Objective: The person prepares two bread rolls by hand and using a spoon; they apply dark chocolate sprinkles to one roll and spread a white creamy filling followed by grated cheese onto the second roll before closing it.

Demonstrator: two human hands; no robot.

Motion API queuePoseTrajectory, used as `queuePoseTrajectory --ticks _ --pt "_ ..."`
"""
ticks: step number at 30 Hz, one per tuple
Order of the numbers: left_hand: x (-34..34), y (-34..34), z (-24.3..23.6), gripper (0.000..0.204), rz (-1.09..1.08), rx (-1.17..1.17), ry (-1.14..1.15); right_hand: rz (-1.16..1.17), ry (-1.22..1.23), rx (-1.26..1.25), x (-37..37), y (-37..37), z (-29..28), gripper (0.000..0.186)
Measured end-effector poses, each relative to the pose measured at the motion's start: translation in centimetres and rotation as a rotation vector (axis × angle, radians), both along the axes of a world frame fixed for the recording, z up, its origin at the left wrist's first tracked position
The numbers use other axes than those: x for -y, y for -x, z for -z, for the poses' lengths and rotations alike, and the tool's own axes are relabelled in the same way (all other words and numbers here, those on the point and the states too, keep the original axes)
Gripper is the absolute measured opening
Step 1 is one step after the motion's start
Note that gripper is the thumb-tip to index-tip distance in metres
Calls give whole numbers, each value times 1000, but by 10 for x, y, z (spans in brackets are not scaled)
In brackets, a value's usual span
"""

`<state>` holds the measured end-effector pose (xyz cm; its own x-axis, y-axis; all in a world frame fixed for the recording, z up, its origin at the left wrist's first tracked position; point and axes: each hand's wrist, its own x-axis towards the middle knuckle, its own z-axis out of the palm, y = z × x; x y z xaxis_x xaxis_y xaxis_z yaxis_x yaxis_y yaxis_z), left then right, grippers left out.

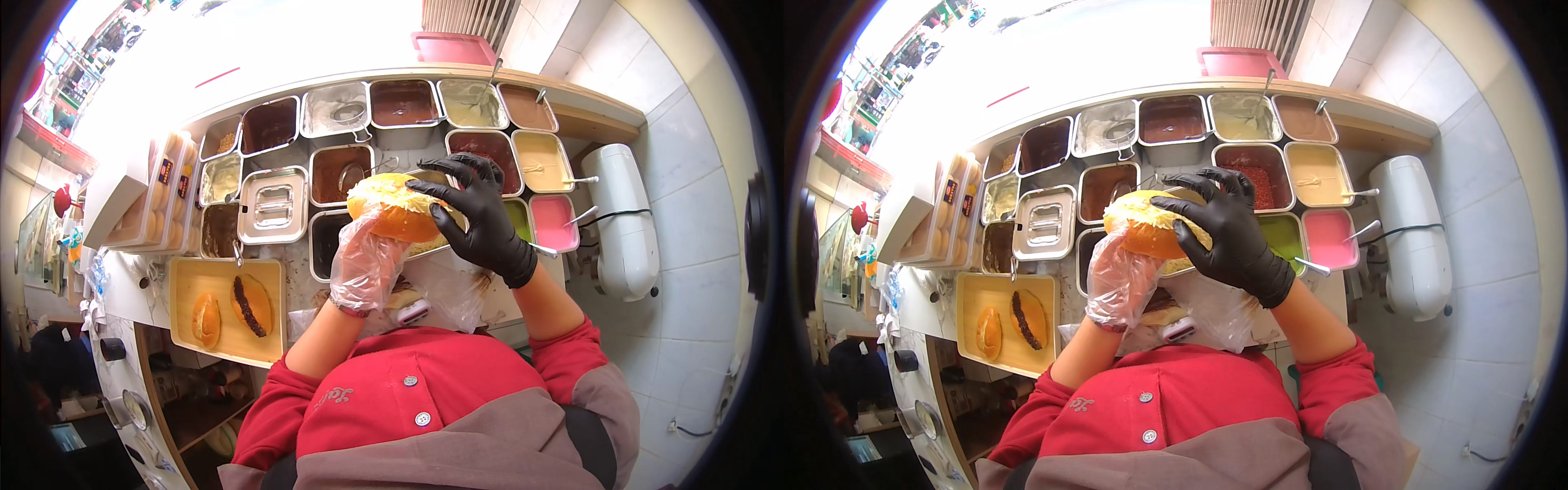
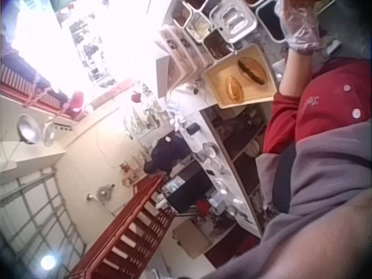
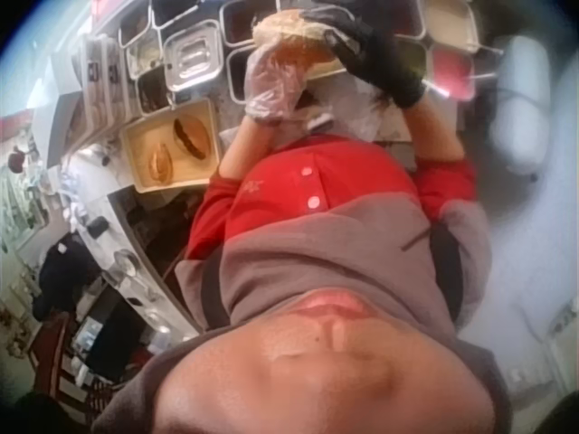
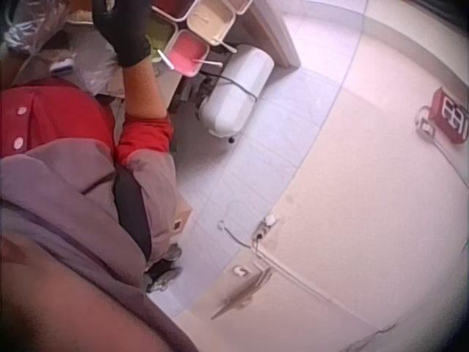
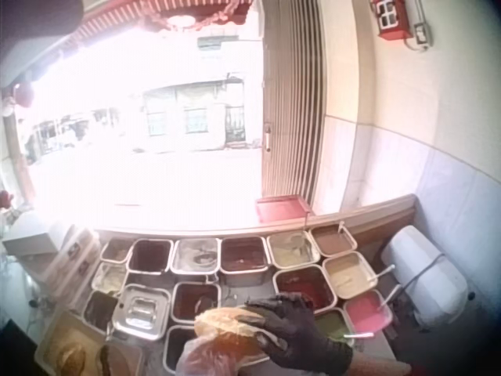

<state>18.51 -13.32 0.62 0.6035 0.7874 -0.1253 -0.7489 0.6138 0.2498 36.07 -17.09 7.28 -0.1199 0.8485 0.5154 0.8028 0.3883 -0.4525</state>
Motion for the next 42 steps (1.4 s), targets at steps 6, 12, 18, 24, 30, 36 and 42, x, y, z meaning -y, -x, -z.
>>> queuePoseTrajectory --ticks 6,12,18,24,30,36,42 --pt "0 0 -12 49 46 33 -2 -78 32 352 7 0 10 43" --pt "1 -1 -13 50 67 13 -36 -57 65 342 0 4 10 45" --pt "-1 2 -13 46 43 4 14 -156 110 99 -3 -8 8 46" --pt "-3 1 -12 46 46 18 20 -113 104 189 -1 -9 8 46" --pt "-6 5 -9 42 -32 9 62 -164 207 -474 3 -24 9 51" --pt "-7 5 -8 41 -46 39 65 -32 141 -427 16 -13 24 57" --pt "-7 3 -7 43 -40 34 39 72 50 -466 19 0 29 48"
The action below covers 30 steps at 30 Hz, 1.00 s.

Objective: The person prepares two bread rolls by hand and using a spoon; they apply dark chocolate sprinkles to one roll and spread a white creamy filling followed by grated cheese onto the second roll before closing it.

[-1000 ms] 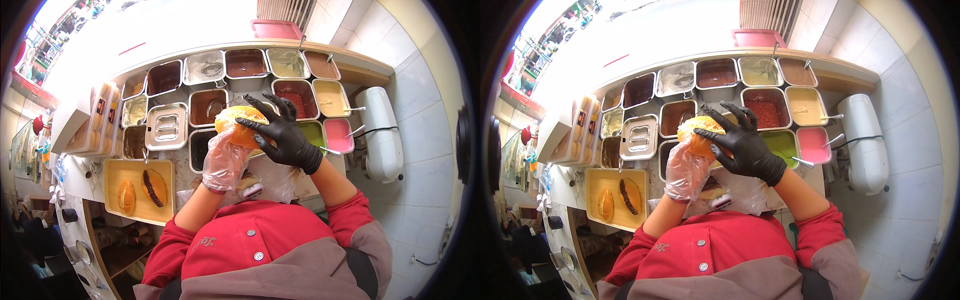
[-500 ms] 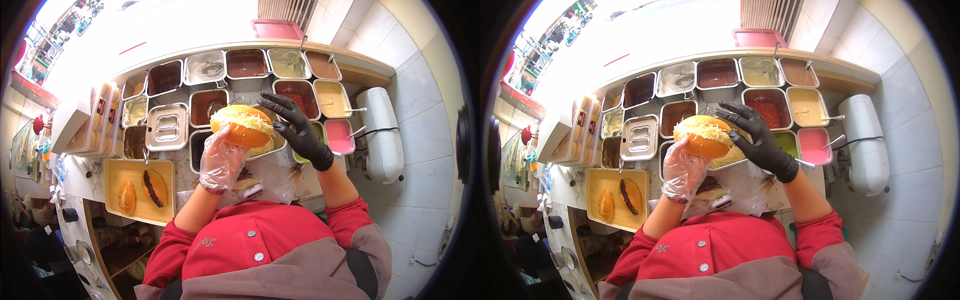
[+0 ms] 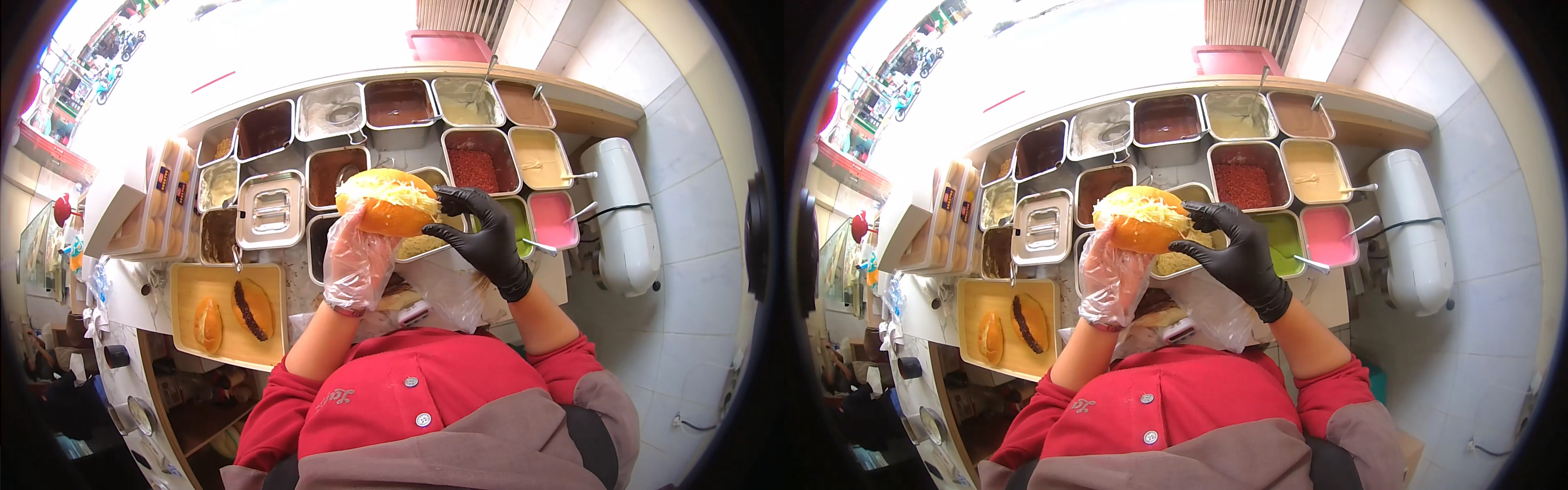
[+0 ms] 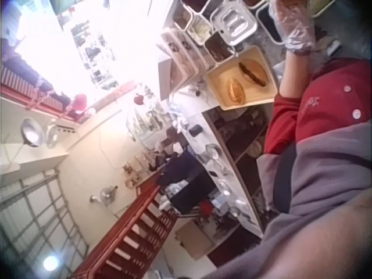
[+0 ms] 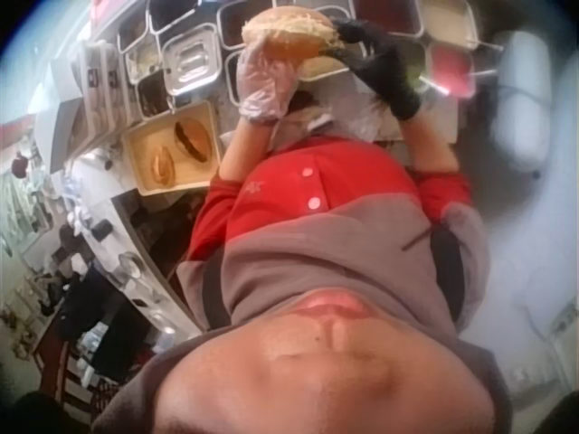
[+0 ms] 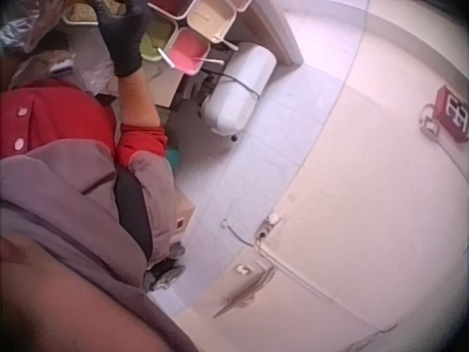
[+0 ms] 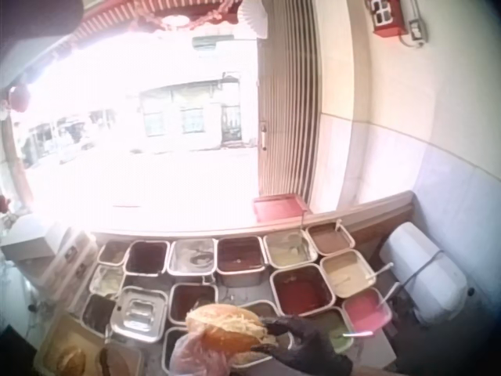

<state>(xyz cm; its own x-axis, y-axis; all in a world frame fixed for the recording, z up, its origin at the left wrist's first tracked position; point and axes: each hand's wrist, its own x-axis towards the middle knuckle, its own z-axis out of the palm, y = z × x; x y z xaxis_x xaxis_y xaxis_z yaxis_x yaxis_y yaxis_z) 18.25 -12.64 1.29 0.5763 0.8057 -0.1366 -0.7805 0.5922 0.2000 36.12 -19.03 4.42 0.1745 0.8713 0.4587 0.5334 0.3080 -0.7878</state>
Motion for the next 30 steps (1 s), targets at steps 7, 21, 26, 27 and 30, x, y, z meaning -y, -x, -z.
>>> queuePoseTrajectory --ticks 7,21,26,27,30 --pt "1 2 0 41 4 -61 -7 -16 -75 27 -3 -6 10 23" --pt "1 3 -1 41 12 -82 -23 -74 25 726 -1 -3 -1 62" --pt "-1 5 5 41 47 -87 -44 -128 21 582 -7 -10 -3 60" --pt "-1 4 4 41 54 -73 -37 -125 22 582 -9 -12 -3 60" --pt "0 1 4 41 41 -61 -38 -148 67 465 -13 -14 0 59"
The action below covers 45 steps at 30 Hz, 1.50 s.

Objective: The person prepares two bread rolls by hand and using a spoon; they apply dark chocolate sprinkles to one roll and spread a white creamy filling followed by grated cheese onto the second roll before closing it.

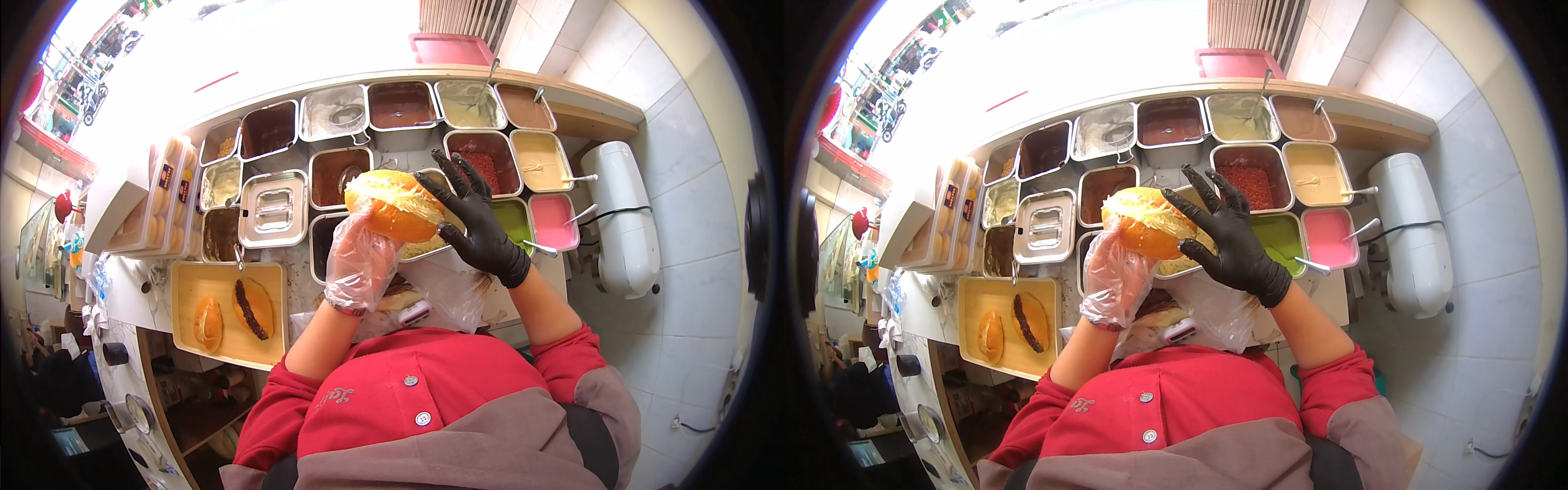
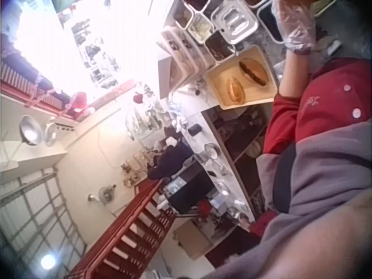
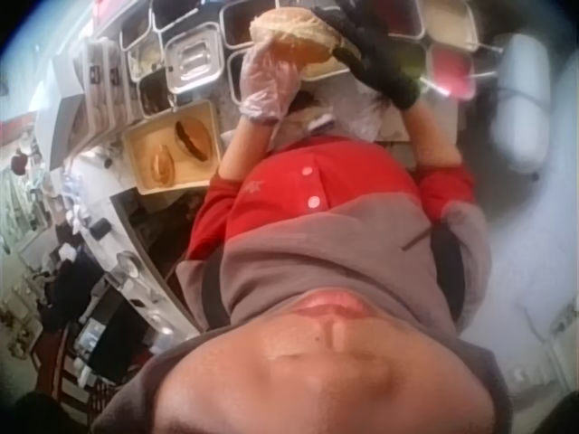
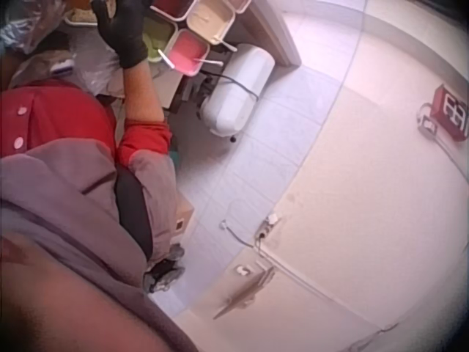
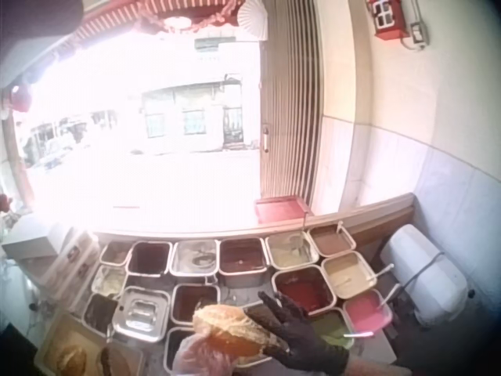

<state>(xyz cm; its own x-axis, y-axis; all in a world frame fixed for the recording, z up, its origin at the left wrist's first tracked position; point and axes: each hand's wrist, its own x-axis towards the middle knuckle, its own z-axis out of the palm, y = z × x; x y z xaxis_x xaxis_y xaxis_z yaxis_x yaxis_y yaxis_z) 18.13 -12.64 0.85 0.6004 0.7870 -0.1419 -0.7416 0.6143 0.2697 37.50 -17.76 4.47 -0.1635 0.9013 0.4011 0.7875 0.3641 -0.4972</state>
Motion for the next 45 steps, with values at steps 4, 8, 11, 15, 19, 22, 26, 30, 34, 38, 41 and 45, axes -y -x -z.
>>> queuePoseTrajectory --ticks 4,8,11,15,19,22,26,30,34,38,41,45 --pt "1 1 7 43 -21 1 -49 -13 15 128 2 7 1 59" --pt "1 0 4 43 -19 -28 -56 -6 -39 232 2 7 1 57" --pt "1 0 2 44 -17 -30 -60 -2 -5 51 -2 0 -4 56" --pt "3 0 -1 44 -19 -32 -31 -36 65 20 -3 -2 4 57" --pt "2 -2 0 44 -32 -31 -50 -29 32 99 1 7 2 60" --pt "2 -1 0 44 -27 -34 -48 15 26 246 3 9 2 64" --pt "3 -1 1 43 -27 -28 -55 52 -46 346 1 8 -3 68" --pt "4 -2 -3 43 -11 -33 -62 21 3 412 3 13 -6 69" --pt "5 -2 -7 42 2 -27 -58 21 -8 443 2 13 -6 69" --pt "6 -1 -2 42 -8 -17 -84 -38 18 135 -11 5 -10 62" --pt "7 1 1 46 26 -38 -50 -84 72 -34 -16 6 -11 57" --pt "9 -2 -16 46 26 -70 -92 -93 43 147 -13 10 -8 59"
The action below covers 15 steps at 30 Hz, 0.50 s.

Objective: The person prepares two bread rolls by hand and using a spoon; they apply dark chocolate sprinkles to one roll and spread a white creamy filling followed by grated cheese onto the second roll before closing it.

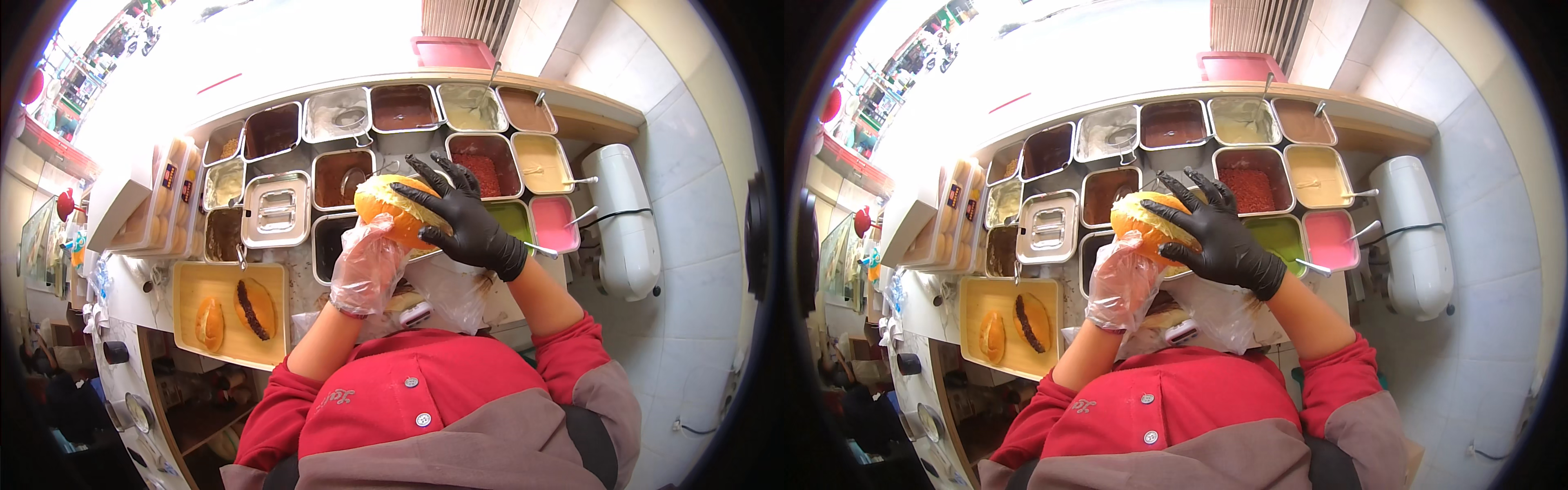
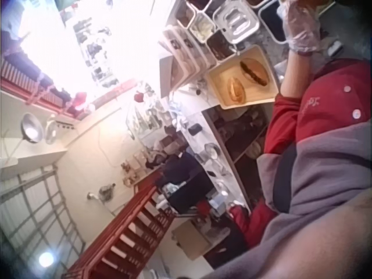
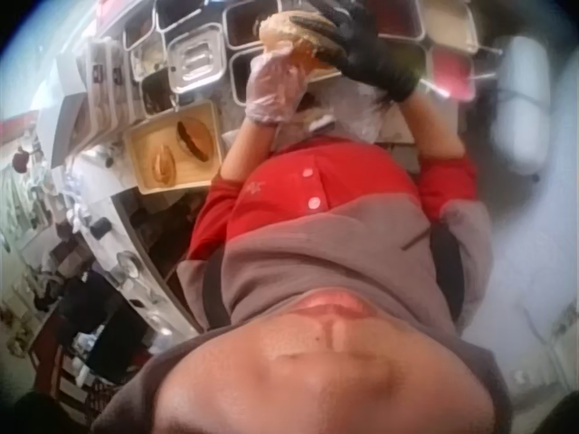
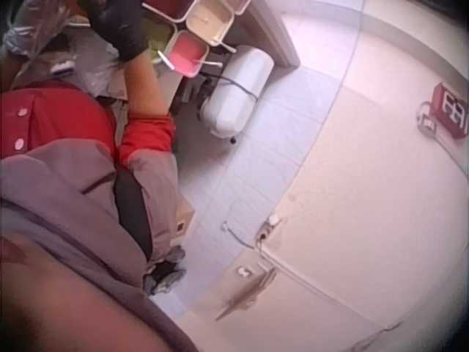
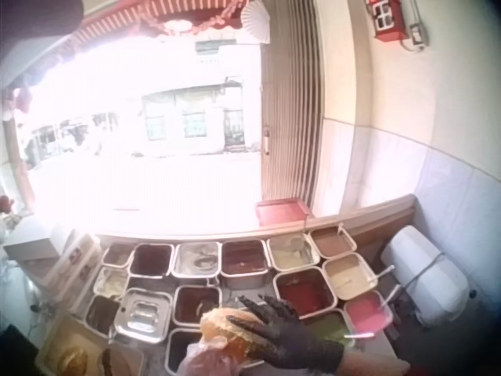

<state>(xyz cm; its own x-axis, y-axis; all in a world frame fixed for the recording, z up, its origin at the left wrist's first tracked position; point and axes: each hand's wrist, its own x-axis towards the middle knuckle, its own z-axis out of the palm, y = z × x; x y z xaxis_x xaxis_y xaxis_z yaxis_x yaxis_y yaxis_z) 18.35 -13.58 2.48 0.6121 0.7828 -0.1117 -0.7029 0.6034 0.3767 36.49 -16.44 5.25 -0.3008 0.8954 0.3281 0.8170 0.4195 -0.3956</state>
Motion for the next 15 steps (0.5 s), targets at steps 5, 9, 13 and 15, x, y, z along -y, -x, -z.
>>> queuePoseTrajectory --ticks 5,9,13,15 --pt "-2 -4 -2 56 35 -43 -92 34 -78 85 -5 1 -6 62" --pt "2 -7 -1 57 43 -75 -92 -9 -54 25 -26 3 -10 60" --pt "1 -4 22 55 47 -5 -4 -44 -99 123 -33 14 -11 63" --pt "-1 -5 21 55 43 13 -37 -37 -104 217 -31 15 -8 65"
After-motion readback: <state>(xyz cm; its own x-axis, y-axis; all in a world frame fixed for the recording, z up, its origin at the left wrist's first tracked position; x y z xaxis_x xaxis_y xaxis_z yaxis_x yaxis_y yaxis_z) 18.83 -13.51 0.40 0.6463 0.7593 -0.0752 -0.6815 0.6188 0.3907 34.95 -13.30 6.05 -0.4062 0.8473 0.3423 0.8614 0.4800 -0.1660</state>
